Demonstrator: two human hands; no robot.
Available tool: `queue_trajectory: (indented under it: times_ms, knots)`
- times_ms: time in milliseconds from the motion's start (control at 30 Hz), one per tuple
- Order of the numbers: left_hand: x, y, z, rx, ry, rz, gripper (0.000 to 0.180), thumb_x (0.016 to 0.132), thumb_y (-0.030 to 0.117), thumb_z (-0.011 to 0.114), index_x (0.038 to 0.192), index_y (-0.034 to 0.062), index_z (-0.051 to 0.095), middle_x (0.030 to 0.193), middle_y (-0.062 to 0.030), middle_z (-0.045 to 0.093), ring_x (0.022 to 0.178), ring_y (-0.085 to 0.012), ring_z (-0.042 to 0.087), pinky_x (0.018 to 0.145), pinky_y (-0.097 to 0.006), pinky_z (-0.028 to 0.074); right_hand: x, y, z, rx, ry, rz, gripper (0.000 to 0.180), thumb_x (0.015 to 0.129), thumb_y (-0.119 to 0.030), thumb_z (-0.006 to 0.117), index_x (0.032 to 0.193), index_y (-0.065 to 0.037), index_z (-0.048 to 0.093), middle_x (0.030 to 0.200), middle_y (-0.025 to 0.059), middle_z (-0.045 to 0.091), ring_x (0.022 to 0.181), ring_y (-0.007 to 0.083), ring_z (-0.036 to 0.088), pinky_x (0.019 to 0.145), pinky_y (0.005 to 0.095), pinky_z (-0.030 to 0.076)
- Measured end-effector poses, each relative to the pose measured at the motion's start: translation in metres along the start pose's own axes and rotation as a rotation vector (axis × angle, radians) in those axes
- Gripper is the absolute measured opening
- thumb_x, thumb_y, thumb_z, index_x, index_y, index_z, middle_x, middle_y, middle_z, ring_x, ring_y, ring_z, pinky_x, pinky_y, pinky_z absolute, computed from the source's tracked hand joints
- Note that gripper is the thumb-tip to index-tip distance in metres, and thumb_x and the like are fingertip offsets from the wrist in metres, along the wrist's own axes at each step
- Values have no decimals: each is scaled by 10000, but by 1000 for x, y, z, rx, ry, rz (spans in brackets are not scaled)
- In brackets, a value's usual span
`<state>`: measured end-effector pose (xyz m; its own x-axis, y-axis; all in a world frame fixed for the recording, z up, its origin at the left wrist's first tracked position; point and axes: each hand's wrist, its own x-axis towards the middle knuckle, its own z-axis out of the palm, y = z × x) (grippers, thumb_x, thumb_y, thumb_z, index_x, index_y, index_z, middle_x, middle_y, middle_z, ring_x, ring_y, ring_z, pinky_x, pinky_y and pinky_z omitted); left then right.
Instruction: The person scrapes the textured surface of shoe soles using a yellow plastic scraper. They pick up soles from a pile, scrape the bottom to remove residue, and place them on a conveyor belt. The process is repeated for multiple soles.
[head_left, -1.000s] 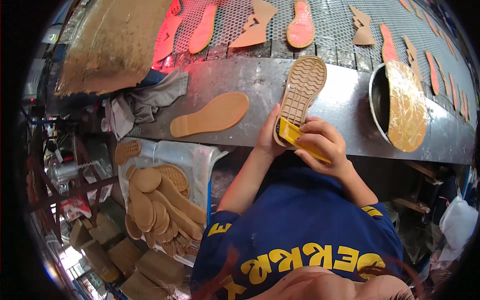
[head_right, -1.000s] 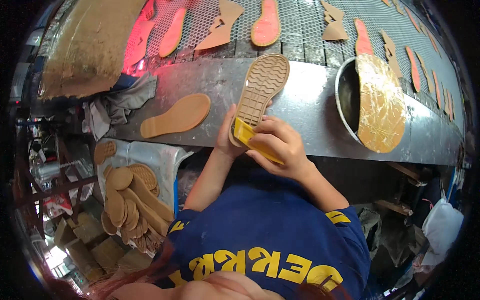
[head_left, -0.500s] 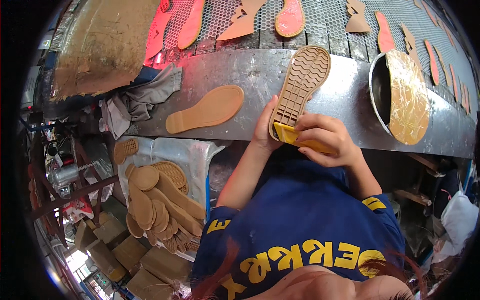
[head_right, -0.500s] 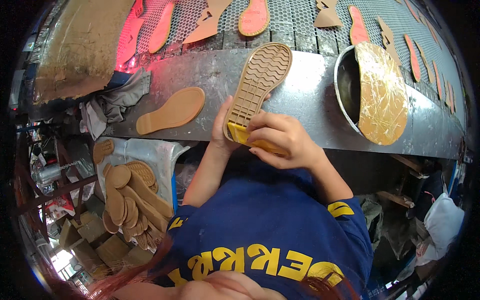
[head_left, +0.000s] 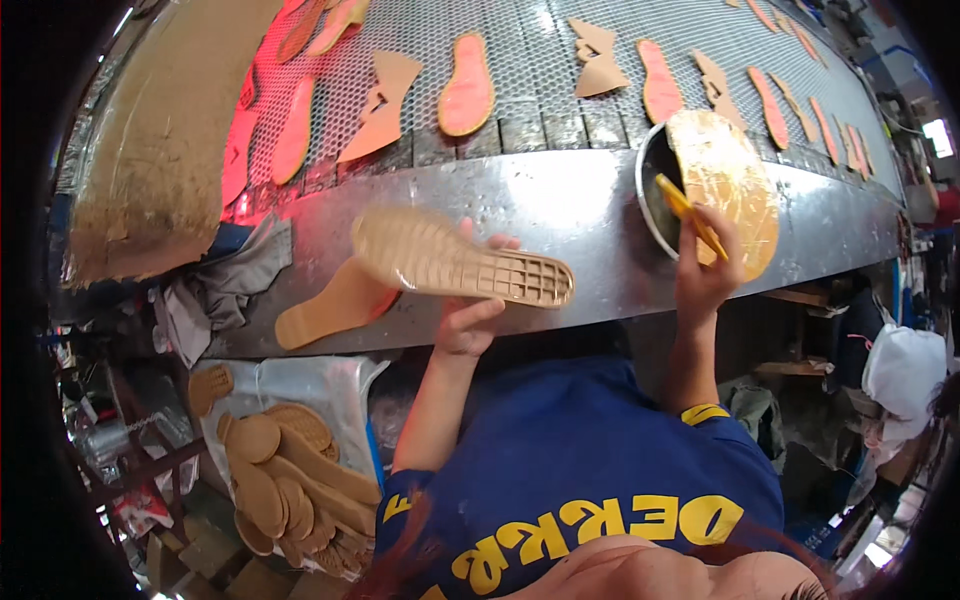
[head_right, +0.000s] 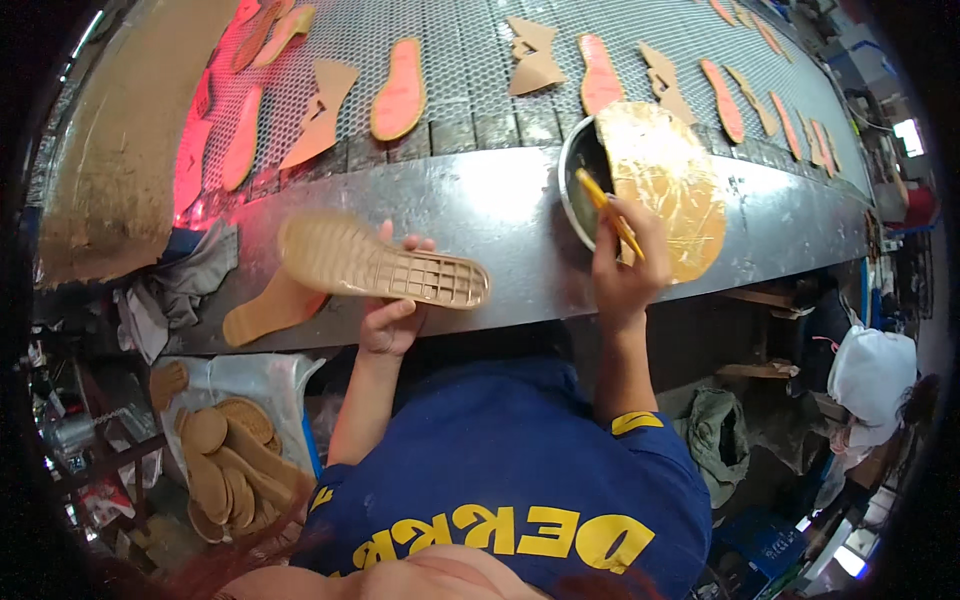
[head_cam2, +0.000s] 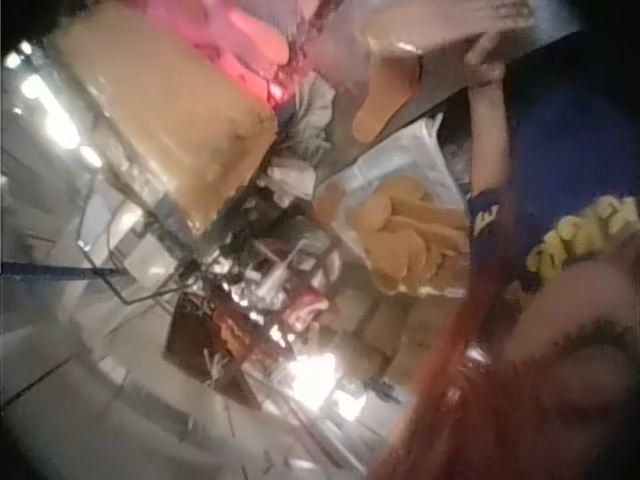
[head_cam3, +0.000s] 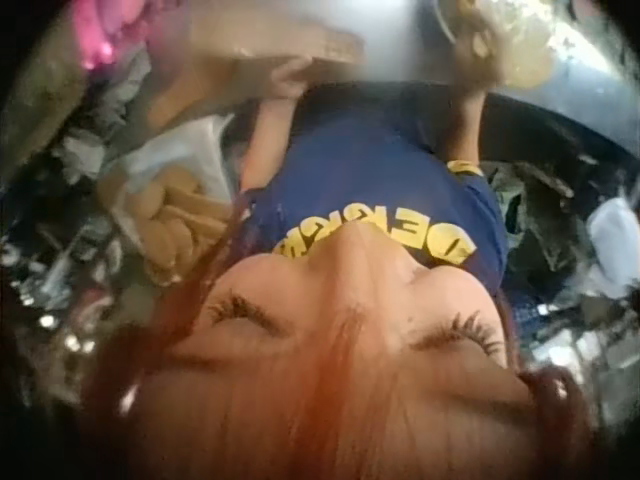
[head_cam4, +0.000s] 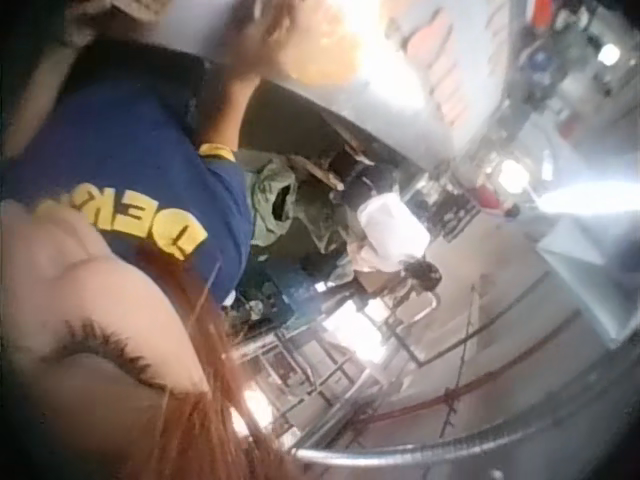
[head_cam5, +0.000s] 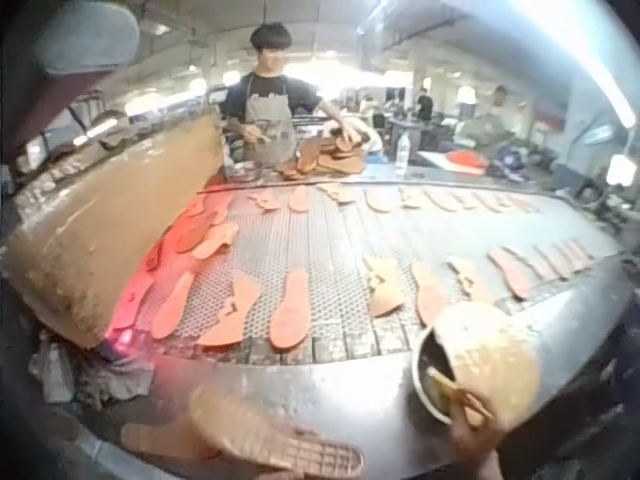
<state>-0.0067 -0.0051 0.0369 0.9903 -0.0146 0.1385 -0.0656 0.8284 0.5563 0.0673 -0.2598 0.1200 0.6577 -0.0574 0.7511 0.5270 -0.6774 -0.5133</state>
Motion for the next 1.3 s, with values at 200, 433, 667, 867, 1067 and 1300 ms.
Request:
queue_trajectory:
  times_ms: [200,433,667,867,1067,1300]
  knots:
    - [-2,-14,-2,71,51,134,694,742,-143,619,1354,105,405,1407,-123,441,1392,-290,350,1161,-461,283,-3,8,-6,-104,-120,86,165,778,56,684,922,-23,670,871,112,660,814,263,625,737,331,488]
    - [-3,-25,-1,413,-5,309,660,822,-87,650,1379,121,362,1449,-138,380,1399,-287,325,1151,-464,299,-8,12,-8,216,-146,313,177,840,52,657,1004,-14,645,959,103,641,856,164,623,747,277,499]
    - [-2,-24,11,608,14,369,652,832,-61,678,1366,112,347,1423,-149,400,1384,-305,351,1147,-465,305,-28,-26,18,548,-154,174,247,815,22,706,1027,-18,585,1087,154,604,910,217,632,773,302,519]
    - [-1,-15,25,829,21,337,637,813,22,735,1350,88,399,1373,-132,437,1349,-287,398,1113,-429,348,-49,-46,37,353,-377,-5,338,690,-131,858,947,-36,660,1002,140,642,850,281,661,728,344,548]
    - [-2,-23,17,779,-30,375,718,818,140,779,1379,104,332,1405,-170,407,1338,-314,407,1109,-454,362,-62,-56,42,399,-414,-77,331,703,-168,851,945,-36,667,1006,142,638,856,291,664,734,352,553]
    - [0,-33,17,793,29,396,684,812,138,783,1348,96,360,1374,-155,432,1331,-318,421,1116,-445,356,-54,-49,39,515,-479,-40,292,721,-139,838,935,-38,667,1005,128,655,861,279,668,743,342,549]
